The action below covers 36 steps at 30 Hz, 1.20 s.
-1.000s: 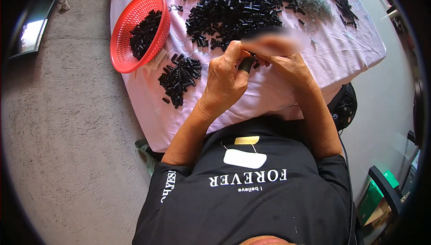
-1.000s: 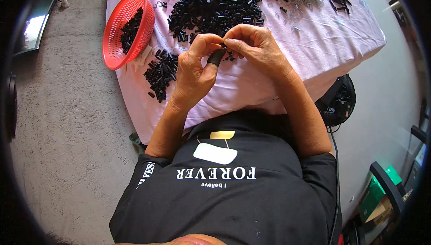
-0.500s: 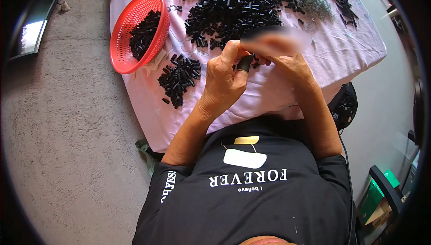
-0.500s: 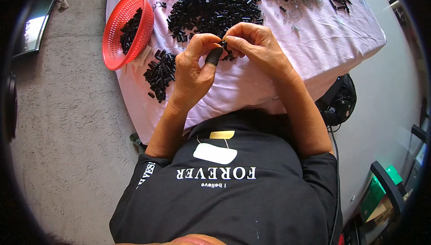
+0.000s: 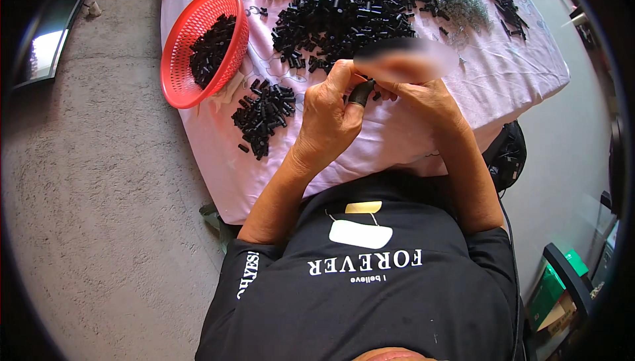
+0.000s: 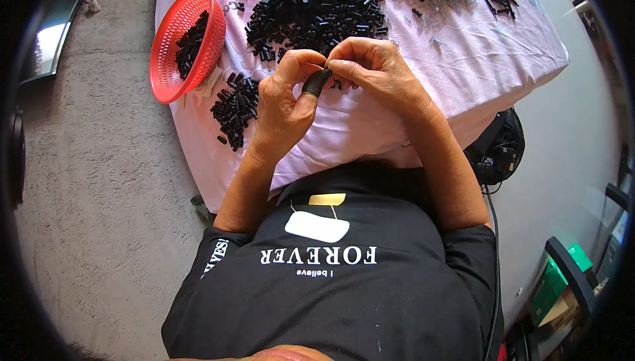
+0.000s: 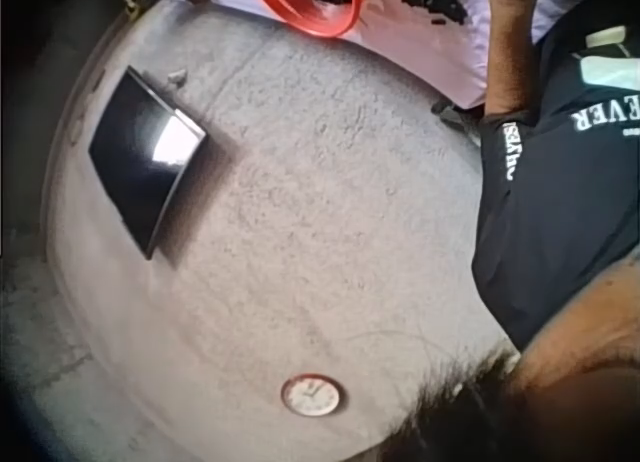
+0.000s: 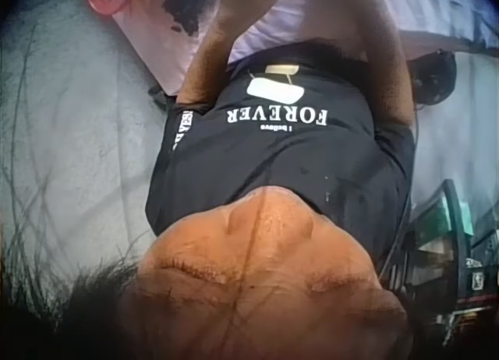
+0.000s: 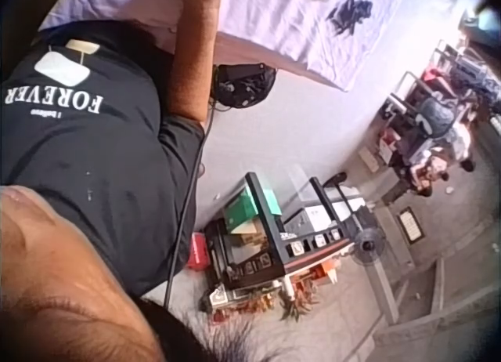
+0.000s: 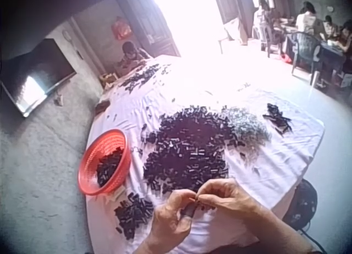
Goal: The person is manually assembling small black plastic components on a table.
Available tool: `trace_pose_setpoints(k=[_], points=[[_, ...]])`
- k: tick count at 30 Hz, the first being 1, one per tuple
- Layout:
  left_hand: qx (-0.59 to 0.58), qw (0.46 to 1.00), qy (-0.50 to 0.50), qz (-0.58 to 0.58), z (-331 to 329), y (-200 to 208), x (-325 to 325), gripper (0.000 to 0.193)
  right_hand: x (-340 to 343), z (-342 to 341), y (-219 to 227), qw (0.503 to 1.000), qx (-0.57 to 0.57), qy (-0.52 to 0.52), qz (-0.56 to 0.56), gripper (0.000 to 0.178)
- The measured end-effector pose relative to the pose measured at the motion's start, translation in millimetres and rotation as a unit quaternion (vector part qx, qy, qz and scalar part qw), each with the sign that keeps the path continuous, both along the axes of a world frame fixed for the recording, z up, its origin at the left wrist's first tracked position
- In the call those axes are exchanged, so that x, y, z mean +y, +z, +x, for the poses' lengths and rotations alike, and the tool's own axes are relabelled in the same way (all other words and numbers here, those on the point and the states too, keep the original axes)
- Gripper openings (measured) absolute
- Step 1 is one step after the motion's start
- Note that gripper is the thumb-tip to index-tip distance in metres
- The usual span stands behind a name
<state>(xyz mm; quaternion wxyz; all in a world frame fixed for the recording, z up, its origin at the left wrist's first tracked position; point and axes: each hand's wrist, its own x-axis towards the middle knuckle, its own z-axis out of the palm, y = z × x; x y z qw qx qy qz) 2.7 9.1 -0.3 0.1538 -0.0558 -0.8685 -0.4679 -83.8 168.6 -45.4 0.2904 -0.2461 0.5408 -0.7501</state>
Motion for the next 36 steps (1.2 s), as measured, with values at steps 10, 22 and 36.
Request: trace_pose_setpoints(k=[10,22,36], points=[[-0.163,0.974,-0.025,0.157,2,-1,-6,0.028,2,-2,0,1.0,-0.013,0.021,-0.018,0.016],[-0.097,0.992,0.044,0.062,3,-5,-19,0.022,0,-1,-2,0.999,-0.029,-0.045,0.0,0.015],[-0.084,0.985,0.065,-0.134,12,-14,-22,0.021,-1,-1,-3,0.998,-0.022,-0.057,0.026,0.014]])
